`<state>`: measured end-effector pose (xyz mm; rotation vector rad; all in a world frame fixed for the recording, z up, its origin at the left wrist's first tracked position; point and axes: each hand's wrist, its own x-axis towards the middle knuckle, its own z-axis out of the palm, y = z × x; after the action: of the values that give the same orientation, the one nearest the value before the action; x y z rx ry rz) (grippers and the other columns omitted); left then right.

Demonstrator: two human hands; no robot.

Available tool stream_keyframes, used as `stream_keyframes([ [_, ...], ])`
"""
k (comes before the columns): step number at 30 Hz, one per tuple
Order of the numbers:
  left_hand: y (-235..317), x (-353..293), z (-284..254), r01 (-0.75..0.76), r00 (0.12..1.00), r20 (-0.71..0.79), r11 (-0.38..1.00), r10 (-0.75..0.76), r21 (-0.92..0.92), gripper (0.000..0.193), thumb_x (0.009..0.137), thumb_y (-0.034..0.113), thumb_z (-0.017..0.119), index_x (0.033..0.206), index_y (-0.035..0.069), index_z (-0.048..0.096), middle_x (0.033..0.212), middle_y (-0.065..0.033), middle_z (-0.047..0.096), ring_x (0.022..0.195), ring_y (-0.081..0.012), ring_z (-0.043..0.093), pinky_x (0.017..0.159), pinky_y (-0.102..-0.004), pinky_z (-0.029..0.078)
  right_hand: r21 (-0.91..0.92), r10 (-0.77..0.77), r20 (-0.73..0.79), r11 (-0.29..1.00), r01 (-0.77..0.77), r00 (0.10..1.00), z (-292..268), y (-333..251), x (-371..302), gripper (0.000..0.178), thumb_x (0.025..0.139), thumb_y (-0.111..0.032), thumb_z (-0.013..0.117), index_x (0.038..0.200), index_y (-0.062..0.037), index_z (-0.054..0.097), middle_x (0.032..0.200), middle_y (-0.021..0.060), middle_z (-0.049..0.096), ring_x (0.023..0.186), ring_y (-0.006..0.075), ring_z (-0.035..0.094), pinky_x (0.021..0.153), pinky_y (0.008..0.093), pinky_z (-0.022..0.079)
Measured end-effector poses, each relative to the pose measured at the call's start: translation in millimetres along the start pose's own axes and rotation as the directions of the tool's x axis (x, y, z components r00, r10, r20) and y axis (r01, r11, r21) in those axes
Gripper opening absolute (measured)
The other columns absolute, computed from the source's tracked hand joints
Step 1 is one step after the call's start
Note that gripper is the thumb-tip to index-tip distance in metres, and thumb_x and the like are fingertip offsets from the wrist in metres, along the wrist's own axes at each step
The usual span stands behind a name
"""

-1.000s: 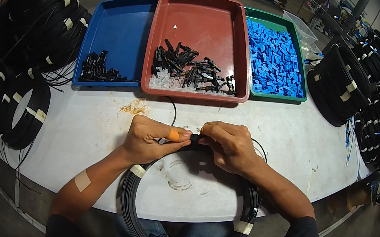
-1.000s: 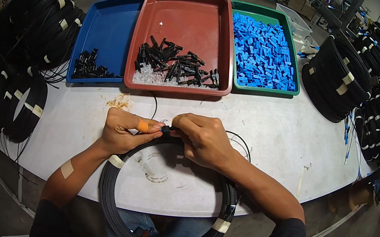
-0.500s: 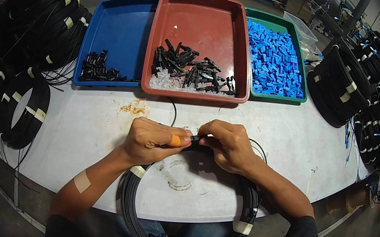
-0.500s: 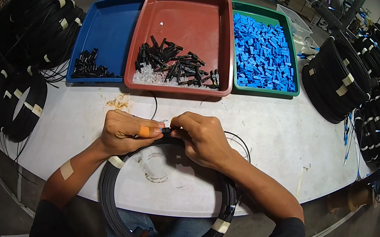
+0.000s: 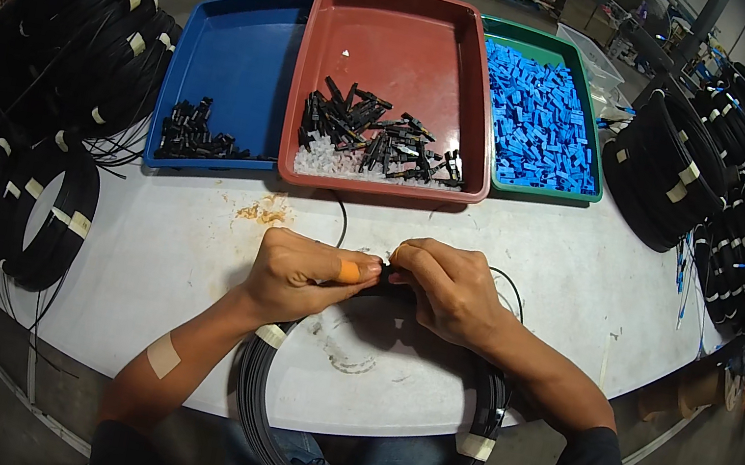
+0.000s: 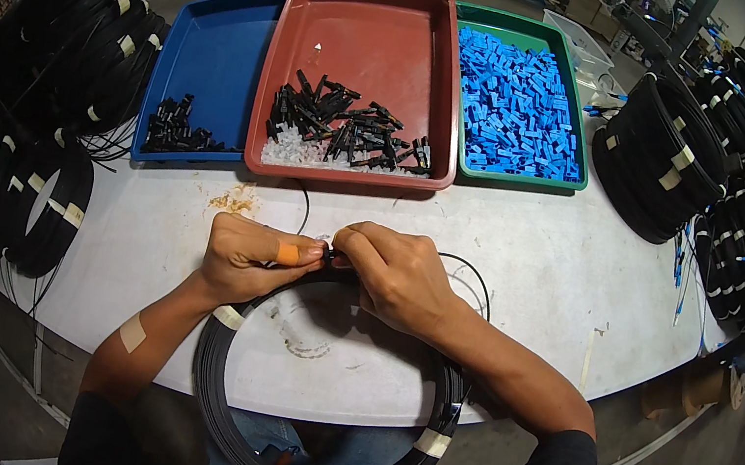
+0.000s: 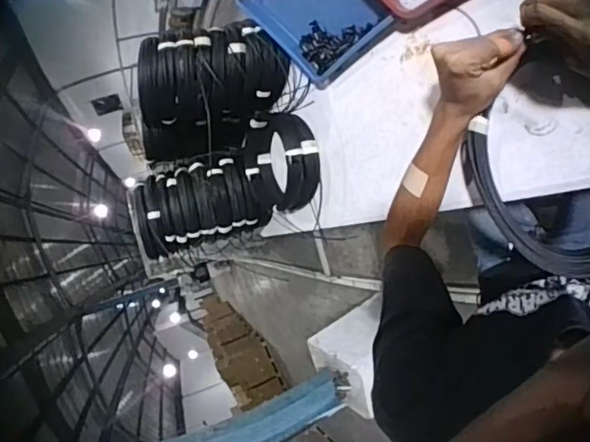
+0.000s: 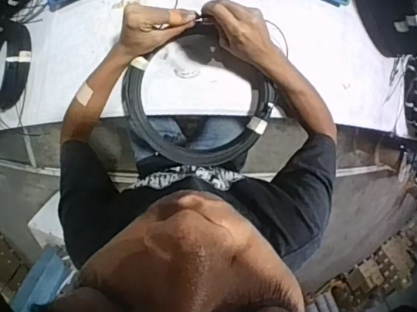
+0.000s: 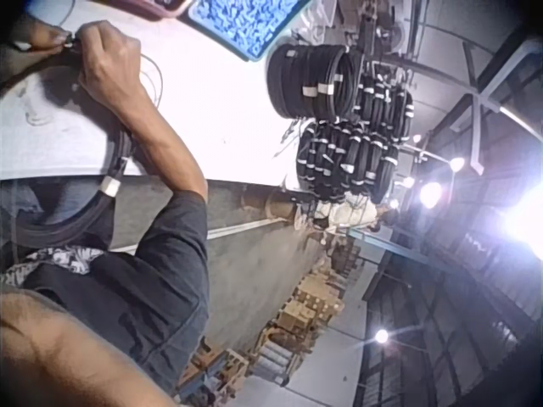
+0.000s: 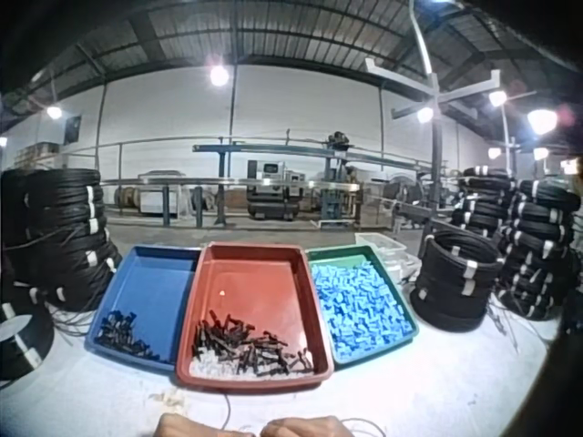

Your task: The person assembles cable connectors by taking components from trays and attaching them onto the ends of coiled cables by hand.

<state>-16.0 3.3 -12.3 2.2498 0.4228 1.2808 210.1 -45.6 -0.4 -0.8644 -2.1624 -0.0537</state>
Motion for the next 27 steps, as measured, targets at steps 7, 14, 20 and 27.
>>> stream_keyframes([
  [7,2,4,-1,-0.143,0.989,0.049,0.984,0.139,0.106,0.012,0.074,0.000,0.083,0.085,0.002,0.078,0.090,-0.0128,0.077,0.076,-0.0216,0.077,0.067,-0.0272,0.062,0.150,0.146,0.148,0.974,-0.168,0.978,0,3,-2,0.026,0.078,0.005,0.074,0.100,-0.0029,0.063,0.091,0.0104,0.069,0.072,0.0305,0.070,0.060,0.0386,0.057],
  [14,0,0,-1,-0.021,0.998,0.057,1.000,0.020,0.016,0.015,0.073,-0.001,0.082,0.087,0.004,0.078,0.092,-0.0130,0.077,0.079,-0.0228,0.077,0.068,-0.0278,0.062,0.080,0.047,0.030,0.996,-0.049,0.998,1,3,-4,0.025,0.076,-0.001,0.076,0.098,-0.0047,0.064,0.088,0.0106,0.069,0.069,0.0289,0.069,0.057,0.0370,0.055],
  [20,2,3,-1,-0.226,0.973,0.090,0.959,0.214,0.170,0.013,0.073,0.000,0.082,0.085,0.003,0.078,0.092,-0.0134,0.077,0.077,-0.0226,0.077,0.066,-0.0281,0.063,0.253,0.144,0.138,0.952,-0.175,0.980,3,7,-4,0.028,0.074,0.003,0.074,0.099,-0.0042,0.064,0.089,0.0109,0.070,0.071,0.0318,0.070,0.060,0.0394,0.056],
  [27,4,2,-4,-0.022,0.999,0.049,0.999,0.019,0.047,0.013,0.073,-0.001,0.081,0.085,0.003,0.078,0.092,-0.0132,0.077,0.078,-0.0233,0.077,0.065,-0.0288,0.062,0.187,0.184,0.019,0.965,-0.184,0.983,-4,-7,5,0.025,0.074,0.003,0.075,0.098,-0.0016,0.066,0.089,0.0122,0.071,0.072,0.0334,0.071,0.062,0.0395,0.057],
])
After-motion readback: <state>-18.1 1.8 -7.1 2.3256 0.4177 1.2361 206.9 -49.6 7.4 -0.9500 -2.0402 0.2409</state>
